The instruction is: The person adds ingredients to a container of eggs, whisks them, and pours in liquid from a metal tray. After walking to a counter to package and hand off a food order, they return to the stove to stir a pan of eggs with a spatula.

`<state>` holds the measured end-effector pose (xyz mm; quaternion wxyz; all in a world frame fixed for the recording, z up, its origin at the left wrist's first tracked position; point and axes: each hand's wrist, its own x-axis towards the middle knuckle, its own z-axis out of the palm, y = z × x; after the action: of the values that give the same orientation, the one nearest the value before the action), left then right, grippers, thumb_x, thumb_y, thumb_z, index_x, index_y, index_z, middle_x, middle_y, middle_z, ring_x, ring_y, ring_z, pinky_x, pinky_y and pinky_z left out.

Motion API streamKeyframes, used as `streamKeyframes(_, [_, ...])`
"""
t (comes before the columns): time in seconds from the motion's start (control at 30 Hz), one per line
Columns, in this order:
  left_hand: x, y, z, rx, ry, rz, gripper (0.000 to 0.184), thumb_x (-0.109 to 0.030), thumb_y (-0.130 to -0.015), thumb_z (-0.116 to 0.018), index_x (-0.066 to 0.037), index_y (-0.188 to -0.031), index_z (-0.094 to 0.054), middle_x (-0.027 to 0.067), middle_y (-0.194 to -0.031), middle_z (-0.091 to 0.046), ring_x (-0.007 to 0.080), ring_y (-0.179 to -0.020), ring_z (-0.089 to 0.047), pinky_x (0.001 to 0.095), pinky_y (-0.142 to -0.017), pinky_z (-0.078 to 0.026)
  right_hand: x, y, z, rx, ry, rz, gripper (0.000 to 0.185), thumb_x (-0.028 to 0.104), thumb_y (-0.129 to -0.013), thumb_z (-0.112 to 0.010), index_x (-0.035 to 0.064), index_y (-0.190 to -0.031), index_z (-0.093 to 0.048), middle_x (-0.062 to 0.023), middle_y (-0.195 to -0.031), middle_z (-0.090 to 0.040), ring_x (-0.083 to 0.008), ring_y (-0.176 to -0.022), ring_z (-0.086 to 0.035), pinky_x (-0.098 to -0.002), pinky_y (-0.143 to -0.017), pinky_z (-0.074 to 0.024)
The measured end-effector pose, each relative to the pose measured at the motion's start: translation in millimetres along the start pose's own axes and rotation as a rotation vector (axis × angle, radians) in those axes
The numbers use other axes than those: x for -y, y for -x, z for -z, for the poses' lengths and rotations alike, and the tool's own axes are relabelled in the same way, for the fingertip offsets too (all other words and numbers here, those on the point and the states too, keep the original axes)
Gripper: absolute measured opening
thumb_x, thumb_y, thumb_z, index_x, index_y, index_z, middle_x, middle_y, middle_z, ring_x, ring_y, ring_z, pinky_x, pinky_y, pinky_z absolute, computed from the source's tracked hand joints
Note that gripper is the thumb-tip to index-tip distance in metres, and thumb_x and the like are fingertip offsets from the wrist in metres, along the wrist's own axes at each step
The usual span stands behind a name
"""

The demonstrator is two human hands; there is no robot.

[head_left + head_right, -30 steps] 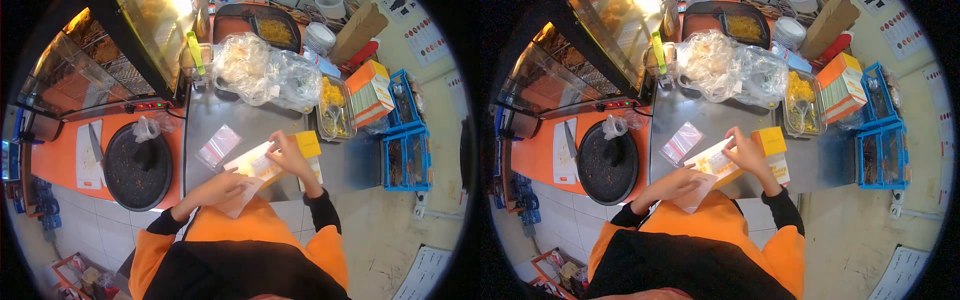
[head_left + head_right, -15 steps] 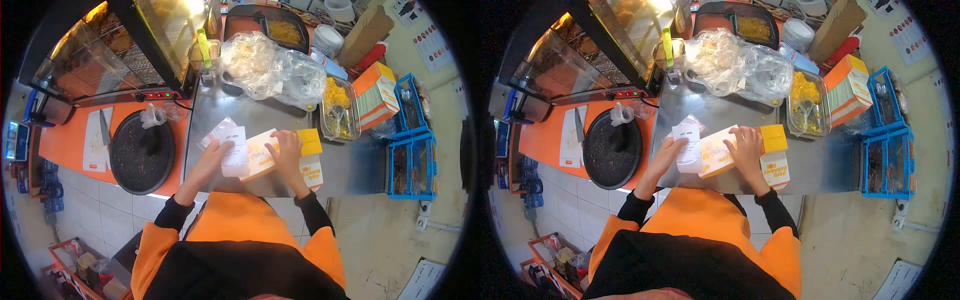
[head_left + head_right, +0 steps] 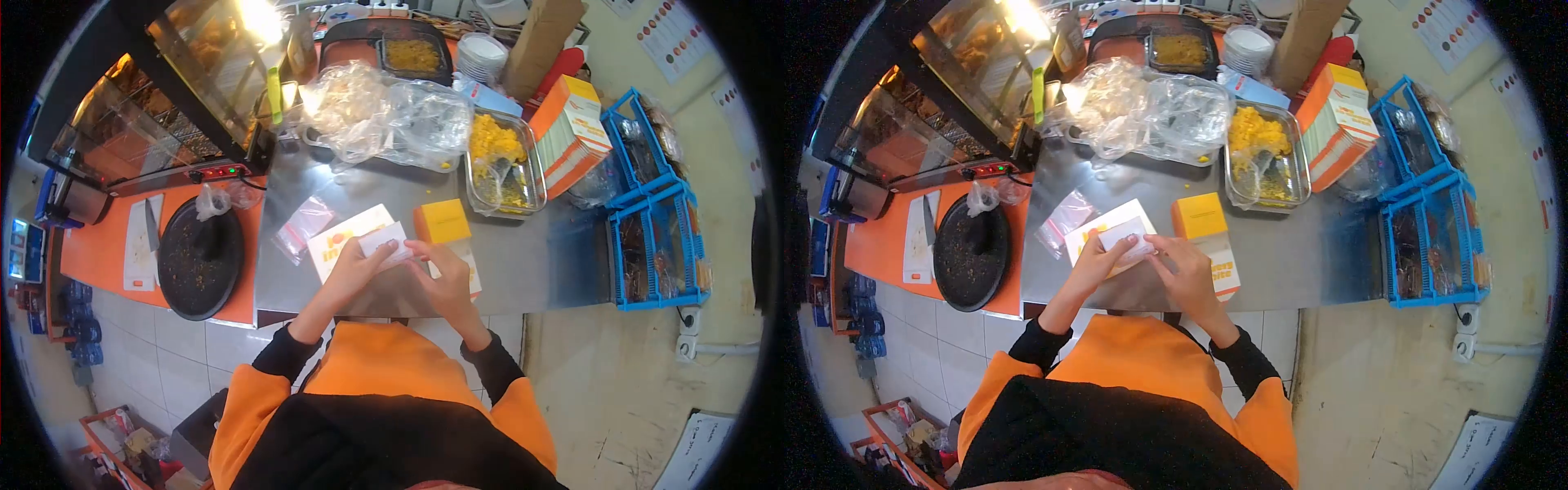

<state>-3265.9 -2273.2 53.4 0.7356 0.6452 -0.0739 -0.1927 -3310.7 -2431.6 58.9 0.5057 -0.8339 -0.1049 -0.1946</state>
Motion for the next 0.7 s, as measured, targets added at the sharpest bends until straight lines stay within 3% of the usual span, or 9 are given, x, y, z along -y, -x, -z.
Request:
streamKeyframes(0.1, [12.1, -2.6, -15.0, 0.043, -0.019, 0.156, 0.027, -0.021, -0.086, -0.055, 0.003, -0.097, -0.06, 0.0036, -0.081, -0.061, 0.0066, -0.072, -0.054, 0.022, -0.061, -0.043, -7.9, 11.9, 19.3, -0.006, -0.033, -0.057, 0.026, 0.001, -0.071, -0.065, 0.0059, -0.097, -0.062, -0.0098, -0.085, -0.063, -0.0213, -0.072, -0.06, -0.0277, -0.063, -0.0482])
streamKeyframes(0.17, [15.9, -1.8, -27.9, 0.045, -0.053, 0.13, 0.029, -0.023, -0.087, -0.053, 0.004, -0.096, -0.06, 0.0045, -0.079, -0.061, 0.0078, -0.07, -0.053, 0.0232, -0.06, -0.043, -14.3, 18.8, 28.0, -0.031, -0.059, -0.066, 0.026, -0.002, -0.069, -0.065, 0.0056, -0.094, -0.063, -0.0092, -0.083, -0.063, -0.018, -0.069, -0.062, -0.0257, -0.061, -0.0486])
streamKeyframes(0.4, [19.3, 5.0, -59.8, 0.005, -0.333, -0.115, 0.031, -0.024, -0.089, -0.048, 0.006, -0.096, -0.056, 0.0115, -0.075, -0.06, 0.0142, -0.068, -0.052, 0.0281, -0.064, -0.042, -35.2, 42.9, 41.3, -0.02, -0.018, -0.045, 0.015, 0.002, -0.074, -0.063, 0.0025, -0.089, -0.06, -0.0099, -0.085, -0.062, -0.0194, -0.072, -0.062, -0.0272, -0.06, -0.051])
streamKeyframes(0.5, [17.5, 8.0, -62.3, 0.044, -0.326, 0.033, 0.031, -0.023, -0.089, -0.047, 0.006, -0.095, -0.056, 0.0138, -0.078, -0.059, 0.0164, -0.072, -0.053, 0.0287, -0.067, -0.042, -29.2, 45.7, 44.0, -0.048, -0.135, -0.152, 0.014, 0.003, -0.076, -0.063, 0.0022, -0.09, -0.06, -0.0098, -0.084, -0.063, -0.0189, -0.073, -0.063, -0.0261, -0.061, -0.052])
streamKeyframes(0.6, [19.4, 8.9, -65.1, 0.091, -0.422, -0.105, 0.029, -0.022, -0.089, -0.048, 0.005, -0.096, -0.057, 0.0145, -0.081, -0.057, 0.0179, -0.075, -0.053, 0.0291, -0.069, -0.041, -32.0, 50.4, 48.7, -0.058, -0.147, -0.199, 0.015, 0.004, -0.076, -0.062, 0.0019, -0.091, -0.061, -0.0103, -0.085, -0.064, -0.0188, -0.074, -0.064, -0.0258, -0.062, -0.0521])
streamKeyframes(0.7, [11.1, 7.4, -65.7, 0.165, -0.432, -0.069, 0.027, -0.02, -0.087, -0.05, 0.005, -0.094, -0.057, 0.0138, -0.082, -0.057, 0.0179, -0.075, -0.053, 0.0285, -0.068, -0.041, -34.6, 52.0, 51.6, -0.059, -0.139, -0.194, 0.016, 0.003, -0.076, -0.063, 0.0017, -0.092, -0.061, -0.011, -0.086, -0.065, -0.0186, -0.074, -0.064, -0.0259, -0.063, -0.052])
